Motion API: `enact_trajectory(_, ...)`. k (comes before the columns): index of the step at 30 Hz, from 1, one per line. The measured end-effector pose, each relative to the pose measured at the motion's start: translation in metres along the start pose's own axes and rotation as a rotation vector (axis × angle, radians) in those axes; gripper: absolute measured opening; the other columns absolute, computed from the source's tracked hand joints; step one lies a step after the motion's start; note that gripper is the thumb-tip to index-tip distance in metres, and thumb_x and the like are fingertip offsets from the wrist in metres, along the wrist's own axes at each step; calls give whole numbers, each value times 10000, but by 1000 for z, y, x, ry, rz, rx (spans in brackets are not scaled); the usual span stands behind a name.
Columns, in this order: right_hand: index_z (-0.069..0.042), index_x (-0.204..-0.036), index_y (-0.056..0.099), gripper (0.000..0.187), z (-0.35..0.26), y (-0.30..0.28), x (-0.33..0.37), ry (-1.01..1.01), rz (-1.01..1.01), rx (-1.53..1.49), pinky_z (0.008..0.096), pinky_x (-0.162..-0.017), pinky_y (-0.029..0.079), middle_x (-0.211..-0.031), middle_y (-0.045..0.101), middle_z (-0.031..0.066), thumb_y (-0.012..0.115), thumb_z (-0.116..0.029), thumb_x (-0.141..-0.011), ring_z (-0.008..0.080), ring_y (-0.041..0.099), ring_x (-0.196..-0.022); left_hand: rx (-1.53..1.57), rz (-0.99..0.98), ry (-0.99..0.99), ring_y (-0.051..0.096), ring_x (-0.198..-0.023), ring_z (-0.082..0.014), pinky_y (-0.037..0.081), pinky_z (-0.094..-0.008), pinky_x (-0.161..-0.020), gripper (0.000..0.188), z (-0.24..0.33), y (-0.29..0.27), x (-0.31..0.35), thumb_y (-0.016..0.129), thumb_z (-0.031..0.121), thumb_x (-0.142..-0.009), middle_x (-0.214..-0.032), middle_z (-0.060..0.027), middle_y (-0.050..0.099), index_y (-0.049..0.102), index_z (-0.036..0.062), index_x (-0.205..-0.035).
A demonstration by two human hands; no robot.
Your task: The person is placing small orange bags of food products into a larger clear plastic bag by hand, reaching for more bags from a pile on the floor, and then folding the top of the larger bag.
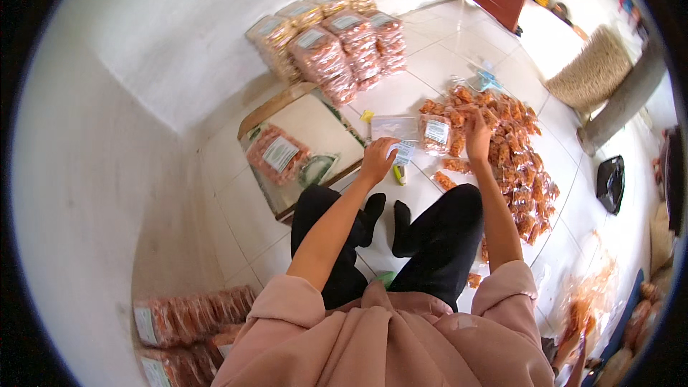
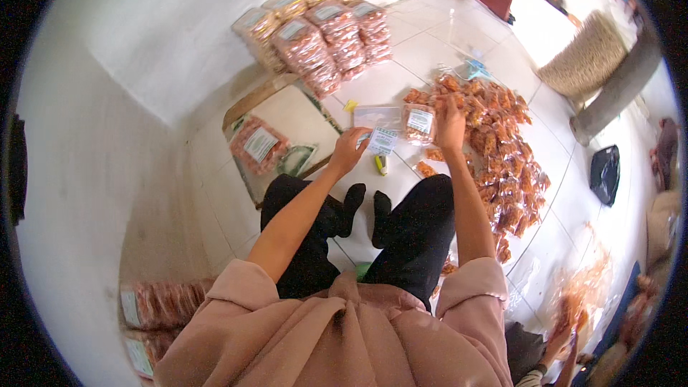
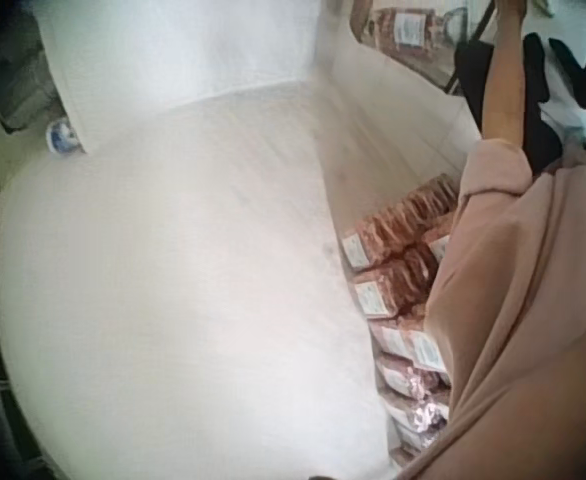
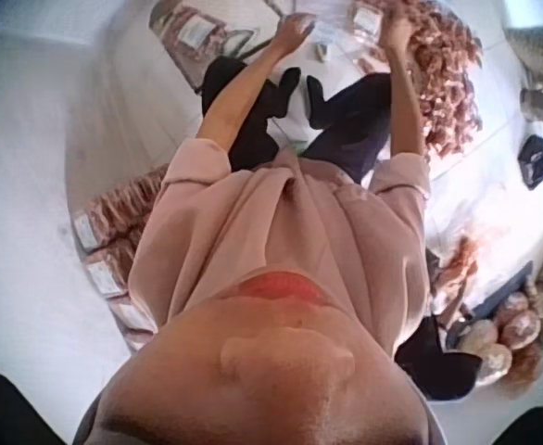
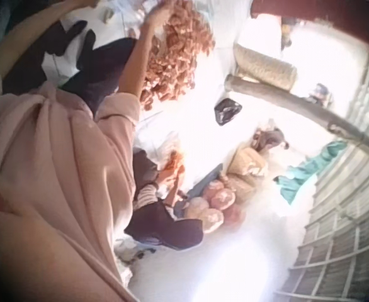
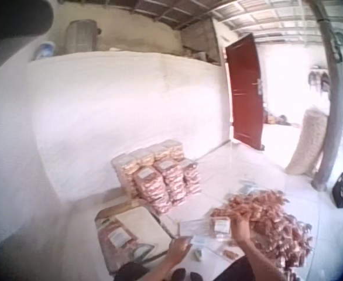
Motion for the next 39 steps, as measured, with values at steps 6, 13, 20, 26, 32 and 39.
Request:
enact_trajectory(6,-10,-948,563,164,135,-50,21,68,272,159,403,-720,440,-908,583,213,458,-96,-858,368,565,-814,295,38,-80,598,-810,-225,463,-333,-720,203,-4,88,-36,554,119,-816,-931,-126,588,595,75,-1010)
enact_trajectory(13,-63,-961,584,177,280,-21,170,592,28,386,429,-768,413,-924,567,178,485,-146,-839,338,532,-896,353,-269,-457,572,-547,-176,445,-314,-562,193,-82,211,7,538,154,-840,-570,-45,572,595,112,-1019)
enact_trajectory(20,-185,-1272,427,493,243,-2,274,483,-282,620,508,-1010,216,-1269,355,136,582,-239,-806,331,299,-1215,254,-628,-174,552,-867,-246,438,-351,-771,285,-87,288,43,592,133,-773,-923,-110,577,570,109,-1056)
enact_trajectory(26,-228,-1361,297,727,214,-31,365,759,-172,796,608,-1019,95,-1402,184,166,647,-327,-732,366,151,-1306,258,-868,491,391,-1151,-268,326,-433,-960,478,-13,328,38,655,267,-728,-1179,-83,446,508,208,-1179)
enact_trajectory(32,-248,-1409,137,1009,200,-25,443,1182,-314,716,737,-893,149,-1453,-39,191,713,-511,-624,462,-31,-1311,349,-1407,1317,151,-1320,-294,95,-660,-1003,764,53,351,130,735,450,-575,-1374,-47,276,410,355,-1260)
enact_trajectory(39,-261,-1407,145,899,233,2,423,988,-207,772,717,-921,119,-1451,-49,202,660,-486,-705,476,-45,-1305,-24,-1258,1149,-18,-1359,-277,25,-675,-1015,490,42,369,146,573,172,-749,-1455,39,102,473,380,-1181)
Point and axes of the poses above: each hand's wrist, its own x-axis away from the middle knuckle, its own y-axis out of the palm, z = x × y, the point moved 5 cm from there along -x, towards the middle knuckle
